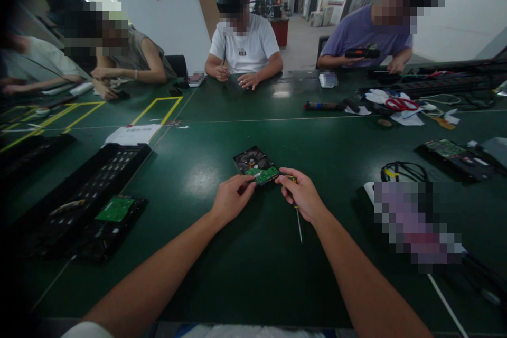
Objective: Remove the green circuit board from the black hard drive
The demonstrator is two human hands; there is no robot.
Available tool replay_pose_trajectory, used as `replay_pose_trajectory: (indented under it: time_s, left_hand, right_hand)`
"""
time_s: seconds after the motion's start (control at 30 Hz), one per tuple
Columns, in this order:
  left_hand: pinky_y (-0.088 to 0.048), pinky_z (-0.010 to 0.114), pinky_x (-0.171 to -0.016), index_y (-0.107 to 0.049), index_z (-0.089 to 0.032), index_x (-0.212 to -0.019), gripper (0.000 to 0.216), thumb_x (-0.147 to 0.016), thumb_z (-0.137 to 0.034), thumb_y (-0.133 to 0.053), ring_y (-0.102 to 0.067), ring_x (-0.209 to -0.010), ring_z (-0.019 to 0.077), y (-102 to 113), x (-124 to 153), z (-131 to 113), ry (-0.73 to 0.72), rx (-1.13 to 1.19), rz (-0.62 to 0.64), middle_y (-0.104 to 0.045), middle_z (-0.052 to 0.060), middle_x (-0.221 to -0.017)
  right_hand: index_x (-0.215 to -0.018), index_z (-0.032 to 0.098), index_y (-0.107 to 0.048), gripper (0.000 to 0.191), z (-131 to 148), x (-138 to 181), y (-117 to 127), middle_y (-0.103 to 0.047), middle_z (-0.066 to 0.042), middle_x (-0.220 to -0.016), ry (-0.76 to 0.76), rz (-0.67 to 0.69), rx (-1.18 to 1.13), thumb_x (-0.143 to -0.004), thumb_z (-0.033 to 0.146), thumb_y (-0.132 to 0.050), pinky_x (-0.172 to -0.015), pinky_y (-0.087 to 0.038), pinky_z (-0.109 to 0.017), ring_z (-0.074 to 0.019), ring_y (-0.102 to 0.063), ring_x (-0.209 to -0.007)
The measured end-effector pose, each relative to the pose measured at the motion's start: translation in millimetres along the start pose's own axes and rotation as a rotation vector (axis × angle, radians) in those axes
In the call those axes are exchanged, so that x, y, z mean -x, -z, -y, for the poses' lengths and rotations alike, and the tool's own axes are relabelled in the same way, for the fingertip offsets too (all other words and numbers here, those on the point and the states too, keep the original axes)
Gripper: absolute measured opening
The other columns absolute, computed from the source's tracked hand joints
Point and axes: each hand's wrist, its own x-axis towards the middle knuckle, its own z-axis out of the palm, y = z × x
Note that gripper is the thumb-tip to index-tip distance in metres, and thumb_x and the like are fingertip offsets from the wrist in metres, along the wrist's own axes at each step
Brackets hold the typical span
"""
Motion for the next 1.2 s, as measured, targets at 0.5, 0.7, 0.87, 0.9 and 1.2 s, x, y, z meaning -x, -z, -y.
replay_pose_trajectory:
  time_s: [0.5,0.7,0.87,0.9,1.2]
  left_hand:
    - [-0.054,0.032,-0.075,-0.075,-0.02,-0.113,0.024,-0.1,-0.031,-0.058,-0.068,-0.077,0.0182,-0.2,0.2,-0.2,-0.002,-0.017,-0.008,-0.074,0.006,-0.093]
    - [-0.054,0.031,-0.074,-0.075,-0.02,-0.106,0.021,-0.1,-0.032,-0.058,-0.068,-0.078,0.0184,1.2,1.3,-2.8,-0.019,-0.013,0.002,-0.075,0.005,-0.092]
    - [-0.057,0.034,-0.078,-0.073,-0.021,-0.117,0.025,-0.1,-0.031,-0.057,-0.07,-0.082,0.0193,1.4,-0.2,-0.7,0.015,-0.024,-0.026,-0.076,0.007,-0.102]
    - [-0.057,0.034,-0.078,-0.073,-0.02,-0.118,0.026,-0.1,-0.031,-0.057,-0.071,-0.082,0.0196,1.3,-0.6,-0.2,0.021,-0.028,-0.031,-0.077,0.007,-0.102]
    - [-0.053,0.031,-0.071,-0.075,-0.02,-0.111,0.022,-0.097,-0.029,-0.061,-0.065,-0.071,0.0169,0.5,-1.4,1.8,0.041,-0.048,-0.023,-0.073,0.003,-0.085]
  right_hand:
    - [-0.129,0.017,-0.064,0.048,-1.0,-0.6,0.2,-0.072,-0.008,-0.099,0.003,0.011,0.002,-0.085,0.031,-0.076,-0.038,-0.032,-0.019,-0.0088,-0.049,-0.056]
    - [-0.129,0.019,-0.064,0.045,2.4,1.8,-0.8,-0.072,-0.009,-0.1,-0.022,0.0,0.01,-0.086,0.029,-0.074,-0.038,-0.033,-0.019,-0.0091,-0.049,-0.056]
    - [-0.13,0.019,-0.064,0.046,2.6,1.8,-0.7,-0.072,-0.009,-0.099,-0.02,0.001,0.015,-0.087,0.028,-0.074,-0.037,-0.034,-0.019,-0.0096,-0.05,-0.056]
    - [-0.13,0.019,-0.064,0.046,2.6,1.8,-0.7,-0.072,-0.009,-0.099,-0.024,-0.003,0.017,-0.086,0.028,-0.074,-0.037,-0.034,-0.019,-0.0097,-0.05,-0.056]
    - [-0.131,0.019,-0.063,0.048,1.9,1.2,0.6,-0.07,-0.006,-0.093,-0.034,0.002,0.022,-0.085,0.027,-0.076,-0.038,-0.032,-0.018,-0.0093,-0.05,-0.056]
